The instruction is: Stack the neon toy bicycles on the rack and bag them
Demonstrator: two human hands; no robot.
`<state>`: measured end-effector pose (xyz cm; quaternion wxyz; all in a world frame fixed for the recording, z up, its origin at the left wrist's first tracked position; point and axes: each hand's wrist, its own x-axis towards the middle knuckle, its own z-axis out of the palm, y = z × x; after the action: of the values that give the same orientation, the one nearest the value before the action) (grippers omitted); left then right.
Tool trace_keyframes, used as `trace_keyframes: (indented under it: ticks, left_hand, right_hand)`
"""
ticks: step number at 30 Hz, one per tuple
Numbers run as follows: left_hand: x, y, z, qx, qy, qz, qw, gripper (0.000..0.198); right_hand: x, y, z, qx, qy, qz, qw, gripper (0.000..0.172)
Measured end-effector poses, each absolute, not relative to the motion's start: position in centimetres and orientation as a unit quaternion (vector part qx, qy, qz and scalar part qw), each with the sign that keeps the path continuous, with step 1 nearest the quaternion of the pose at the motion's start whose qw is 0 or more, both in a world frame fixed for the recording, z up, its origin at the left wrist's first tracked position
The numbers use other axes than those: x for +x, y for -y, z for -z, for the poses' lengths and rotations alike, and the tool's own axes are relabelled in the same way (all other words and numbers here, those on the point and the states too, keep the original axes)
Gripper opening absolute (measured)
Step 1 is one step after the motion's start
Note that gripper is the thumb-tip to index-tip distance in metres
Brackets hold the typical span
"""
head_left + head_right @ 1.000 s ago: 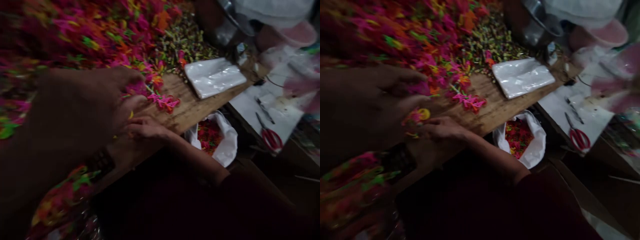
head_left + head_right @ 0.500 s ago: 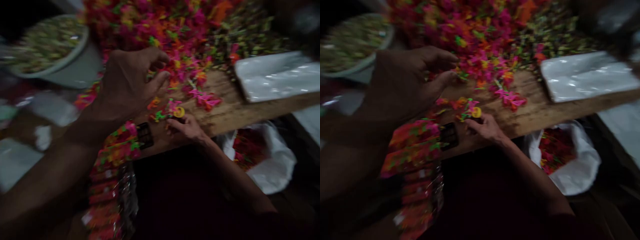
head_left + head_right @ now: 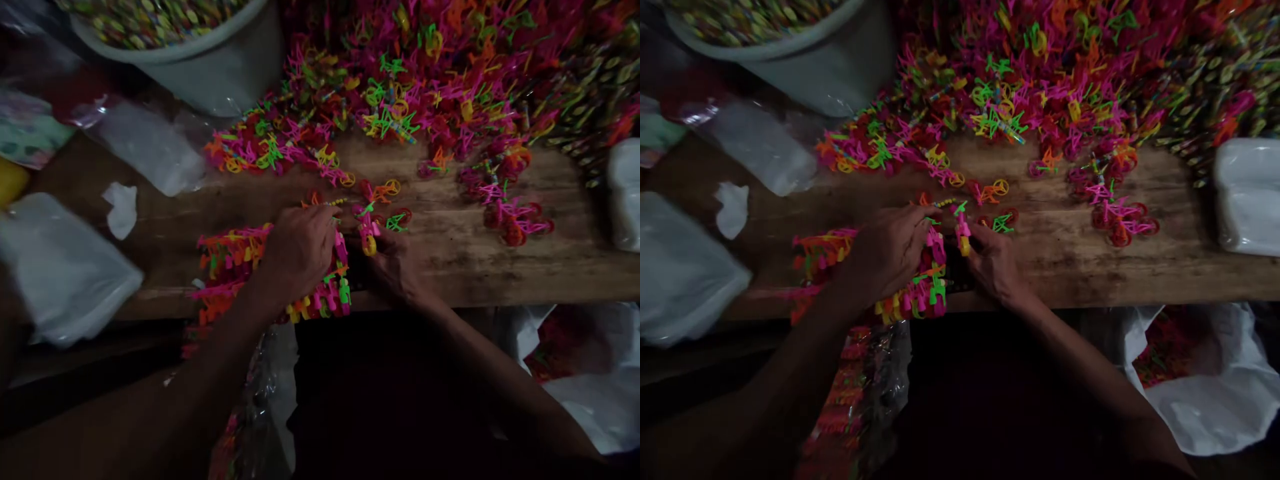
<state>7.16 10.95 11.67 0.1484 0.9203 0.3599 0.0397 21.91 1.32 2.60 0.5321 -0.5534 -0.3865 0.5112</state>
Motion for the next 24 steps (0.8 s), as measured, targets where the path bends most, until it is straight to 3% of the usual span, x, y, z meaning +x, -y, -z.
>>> trace_keyframes:
  ticks: [3,7,24]
  left_hand:
    - [7.0,-10.9,-11.7,0.922,-0.351,-0.059,0.153,0.039]
    - [6.9,-10.7,-11.4,0.921,-0.35,-0.066,0.16,0.039]
    - [7.5,-10.5,-12.2,0.914,-0.382,-0.033,0.133,0.046]
  right_hand:
    - [21.9,-1.9,-2.9,-0.614,0.458,-0.368,0.528,0.013]
    - [21.9,-1.8,-2.7,-0.628,0.527,-0.294,0.492,0.016]
    - [21.8,-3.0,-0.6,-0.589,0.632,-0.195,0.464,0.03]
